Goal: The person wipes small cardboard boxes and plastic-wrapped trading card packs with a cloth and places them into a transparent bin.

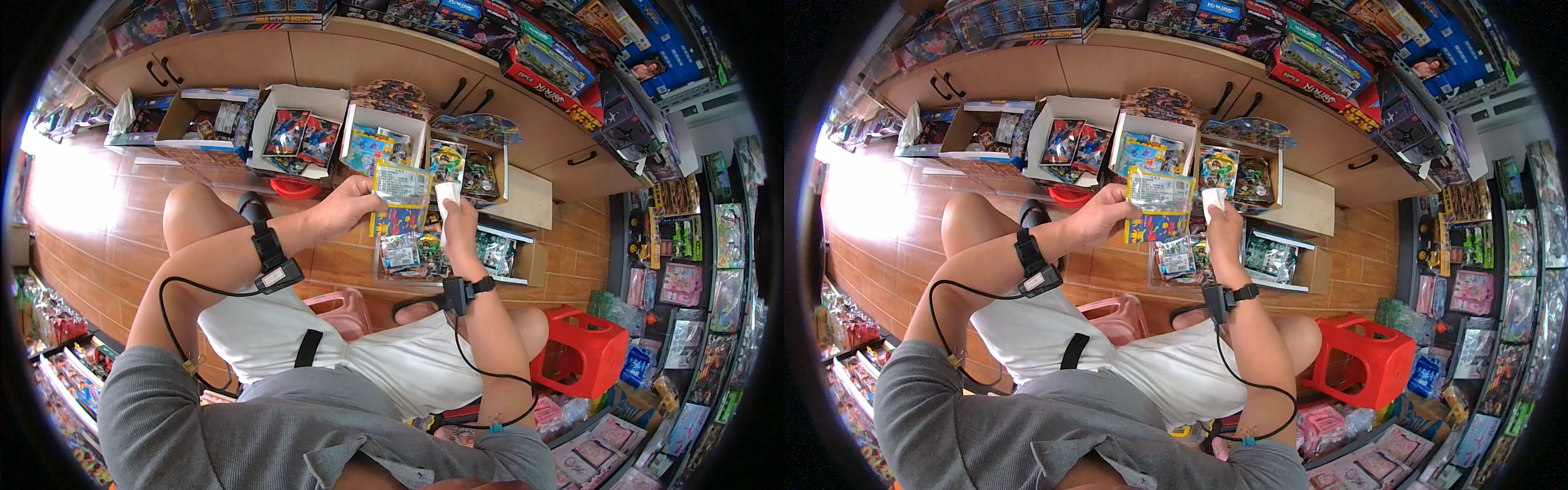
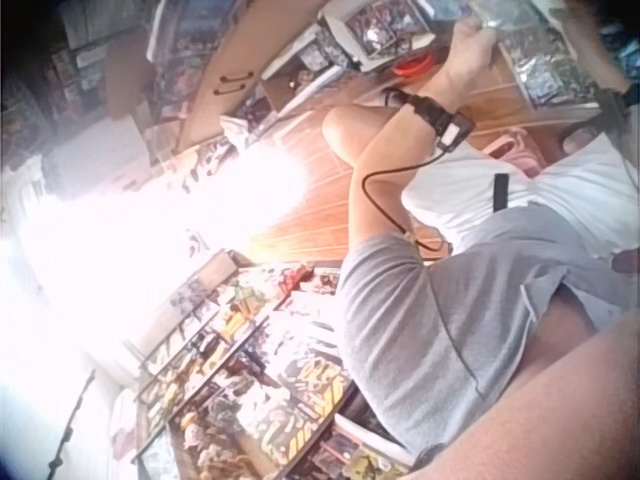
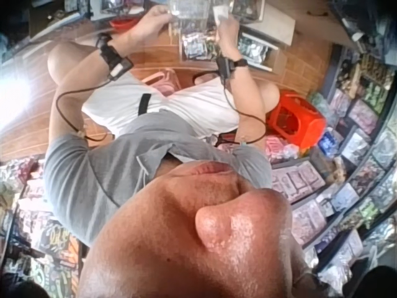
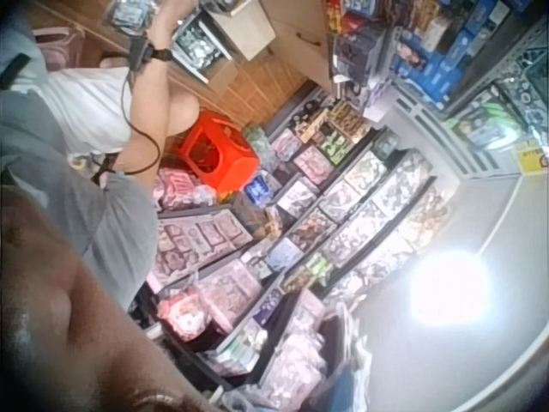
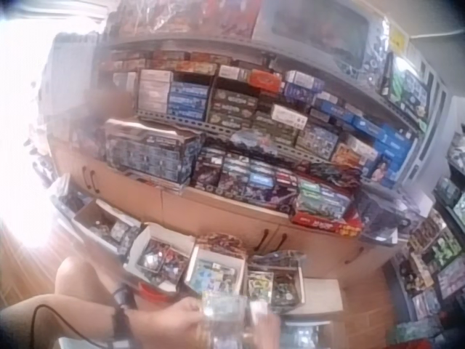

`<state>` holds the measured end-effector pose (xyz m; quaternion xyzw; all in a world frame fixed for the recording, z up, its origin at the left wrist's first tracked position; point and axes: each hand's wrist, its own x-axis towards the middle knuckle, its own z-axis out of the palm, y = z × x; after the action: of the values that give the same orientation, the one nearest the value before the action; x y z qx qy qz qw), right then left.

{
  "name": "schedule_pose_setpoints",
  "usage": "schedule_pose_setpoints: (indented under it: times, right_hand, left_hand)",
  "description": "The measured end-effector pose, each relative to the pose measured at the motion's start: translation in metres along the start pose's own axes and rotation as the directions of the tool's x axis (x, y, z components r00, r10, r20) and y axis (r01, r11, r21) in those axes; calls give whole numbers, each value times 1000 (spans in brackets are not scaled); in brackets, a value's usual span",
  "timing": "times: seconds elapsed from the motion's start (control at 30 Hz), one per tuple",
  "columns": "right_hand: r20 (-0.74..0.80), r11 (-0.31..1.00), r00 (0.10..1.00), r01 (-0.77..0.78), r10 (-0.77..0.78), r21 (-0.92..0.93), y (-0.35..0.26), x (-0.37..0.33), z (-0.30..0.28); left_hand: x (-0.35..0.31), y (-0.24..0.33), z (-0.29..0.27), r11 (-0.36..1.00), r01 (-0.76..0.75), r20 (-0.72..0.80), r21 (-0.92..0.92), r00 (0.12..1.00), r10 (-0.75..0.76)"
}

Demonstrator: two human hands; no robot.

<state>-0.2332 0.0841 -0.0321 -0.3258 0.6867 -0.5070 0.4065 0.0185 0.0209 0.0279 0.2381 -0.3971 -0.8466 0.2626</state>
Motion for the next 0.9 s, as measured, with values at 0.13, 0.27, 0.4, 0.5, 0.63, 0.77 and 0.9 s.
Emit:
schedule_pose_setpoints:
  times: [0.13, 0.27, 0.4, 0.5, 0.63, 0.77, 0.9]
  right_hand:
    - [74, 945, 977, -212, 199, 248, -25, -11, 4]
    - [471, 714, 790, -584, 392, 386, -37, -26, 11]
    - [447, 815, 851, -453, 274, 361, -35, -36, 23]
    - [344, 757, 882, -458, 322, 467, -37, -28, 14]
    - [348, 660, 915, -391, 204, 642, -31, -14, 8]
    - [387, 678, 918, -342, 92, 650, -38, -24, 12]
    - [432, 745, 897, -349, 92, 568, -46, -34, 16]
  left_hand:
    - [1, 3, 1, 707, -363, 134, 608, 924, 359]
    - [-2, -3, 1, 312, -420, 361, 852, 904, 230]
    - [-12, -7, 11, -23, -575, 569, 818, 802, 183]
    - [-8, -1, 14, -69, -506, 492, 860, 783, 381]
    - [12, -12, -11, 680, -213, -137, 701, 896, 422]
    - [16, 3, -9, 980, 109, -79, -164, 989, -123]
    - [13, 9, 9, 935, 23, -37, -354, 999, -39]
